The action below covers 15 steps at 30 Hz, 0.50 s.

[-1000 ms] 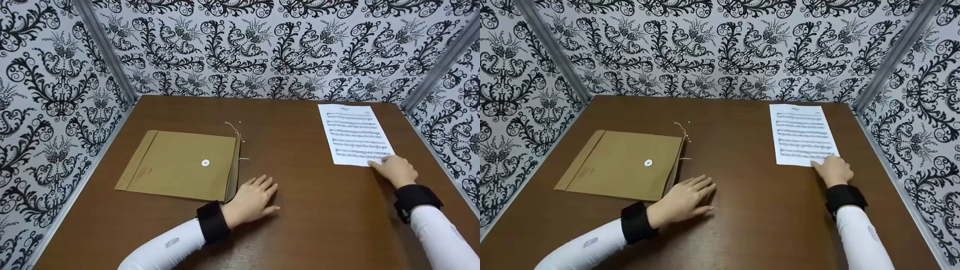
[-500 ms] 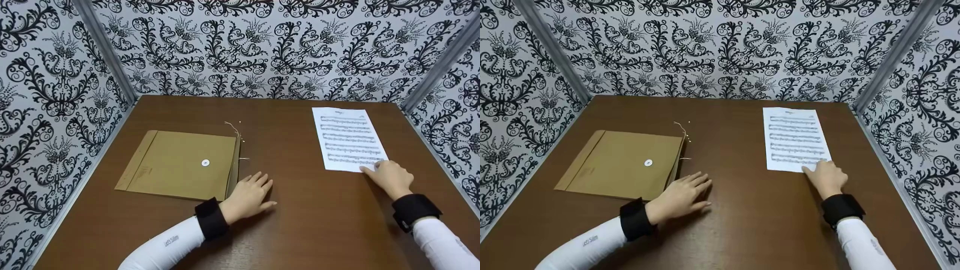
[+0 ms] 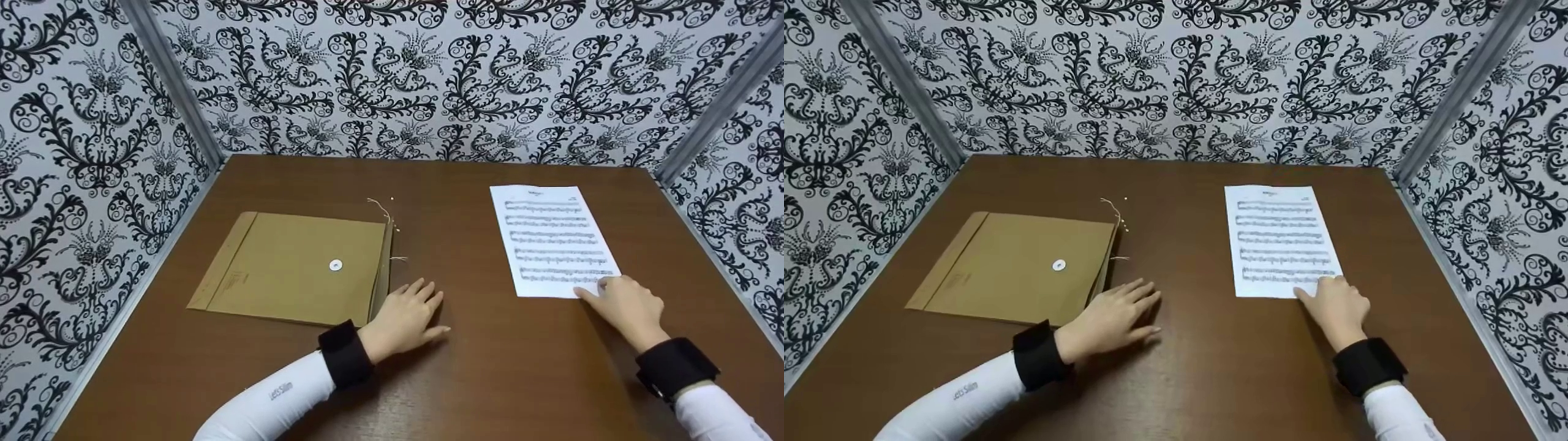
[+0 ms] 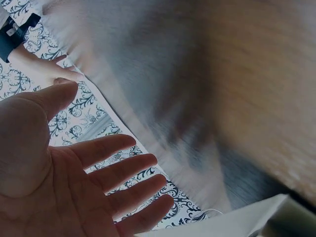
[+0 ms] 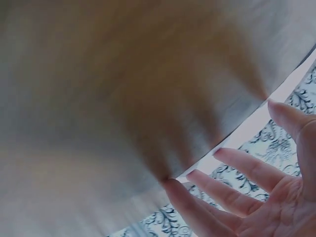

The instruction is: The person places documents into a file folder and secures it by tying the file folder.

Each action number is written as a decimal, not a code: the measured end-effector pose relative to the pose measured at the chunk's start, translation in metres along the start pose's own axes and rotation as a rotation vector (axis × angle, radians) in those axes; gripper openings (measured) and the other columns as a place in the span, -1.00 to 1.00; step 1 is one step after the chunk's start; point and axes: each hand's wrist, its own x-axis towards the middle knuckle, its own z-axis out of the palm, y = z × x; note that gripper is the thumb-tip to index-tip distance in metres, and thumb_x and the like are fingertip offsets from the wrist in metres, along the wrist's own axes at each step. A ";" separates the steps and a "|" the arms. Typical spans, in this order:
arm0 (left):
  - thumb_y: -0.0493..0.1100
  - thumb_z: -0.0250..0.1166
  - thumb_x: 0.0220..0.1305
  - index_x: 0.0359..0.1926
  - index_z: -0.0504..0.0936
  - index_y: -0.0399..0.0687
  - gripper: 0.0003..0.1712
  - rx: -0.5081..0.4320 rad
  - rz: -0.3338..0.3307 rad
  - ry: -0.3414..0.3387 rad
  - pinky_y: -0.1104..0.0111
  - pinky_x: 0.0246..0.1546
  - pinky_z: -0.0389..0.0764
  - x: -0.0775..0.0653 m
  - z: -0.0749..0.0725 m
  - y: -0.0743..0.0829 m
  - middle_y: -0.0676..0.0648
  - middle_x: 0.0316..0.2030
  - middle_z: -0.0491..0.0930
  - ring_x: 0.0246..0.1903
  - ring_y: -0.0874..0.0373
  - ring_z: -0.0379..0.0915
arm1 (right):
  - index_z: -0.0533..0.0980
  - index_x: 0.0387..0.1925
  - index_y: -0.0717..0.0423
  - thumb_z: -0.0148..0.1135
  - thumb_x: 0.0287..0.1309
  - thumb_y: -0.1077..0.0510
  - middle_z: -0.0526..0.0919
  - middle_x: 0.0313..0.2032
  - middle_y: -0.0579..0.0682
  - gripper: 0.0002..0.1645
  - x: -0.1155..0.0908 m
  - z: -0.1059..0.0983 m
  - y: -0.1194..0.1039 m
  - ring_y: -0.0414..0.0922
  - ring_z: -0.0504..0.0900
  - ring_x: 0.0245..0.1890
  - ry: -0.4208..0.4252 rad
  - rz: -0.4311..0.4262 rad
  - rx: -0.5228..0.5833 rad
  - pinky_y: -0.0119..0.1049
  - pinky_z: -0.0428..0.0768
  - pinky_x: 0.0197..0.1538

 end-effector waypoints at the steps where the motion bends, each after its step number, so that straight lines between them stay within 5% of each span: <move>1: 0.37 0.03 0.47 0.45 0.45 0.01 -0.23 -0.001 -0.002 -0.004 0.16 0.41 0.49 0.000 0.000 0.000 -0.09 0.44 0.46 0.47 -0.01 0.37 | 0.50 -0.51 0.17 0.26 0.24 -0.38 0.62 -0.35 0.46 -0.33 -0.002 0.000 -0.002 0.40 0.61 -0.40 0.001 -0.006 -0.004 0.12 0.44 -0.50; 15: 0.37 0.04 0.47 0.47 0.42 0.00 -0.22 -0.037 -0.020 -0.035 0.12 0.43 0.47 0.000 0.000 -0.002 -0.11 0.46 0.43 0.48 -0.03 0.35 | 0.37 -0.72 0.08 0.36 0.19 -0.26 0.42 -0.65 0.13 -0.35 -0.035 0.012 -0.033 0.08 0.42 -0.72 0.143 -0.139 -0.057 -0.14 0.25 -0.68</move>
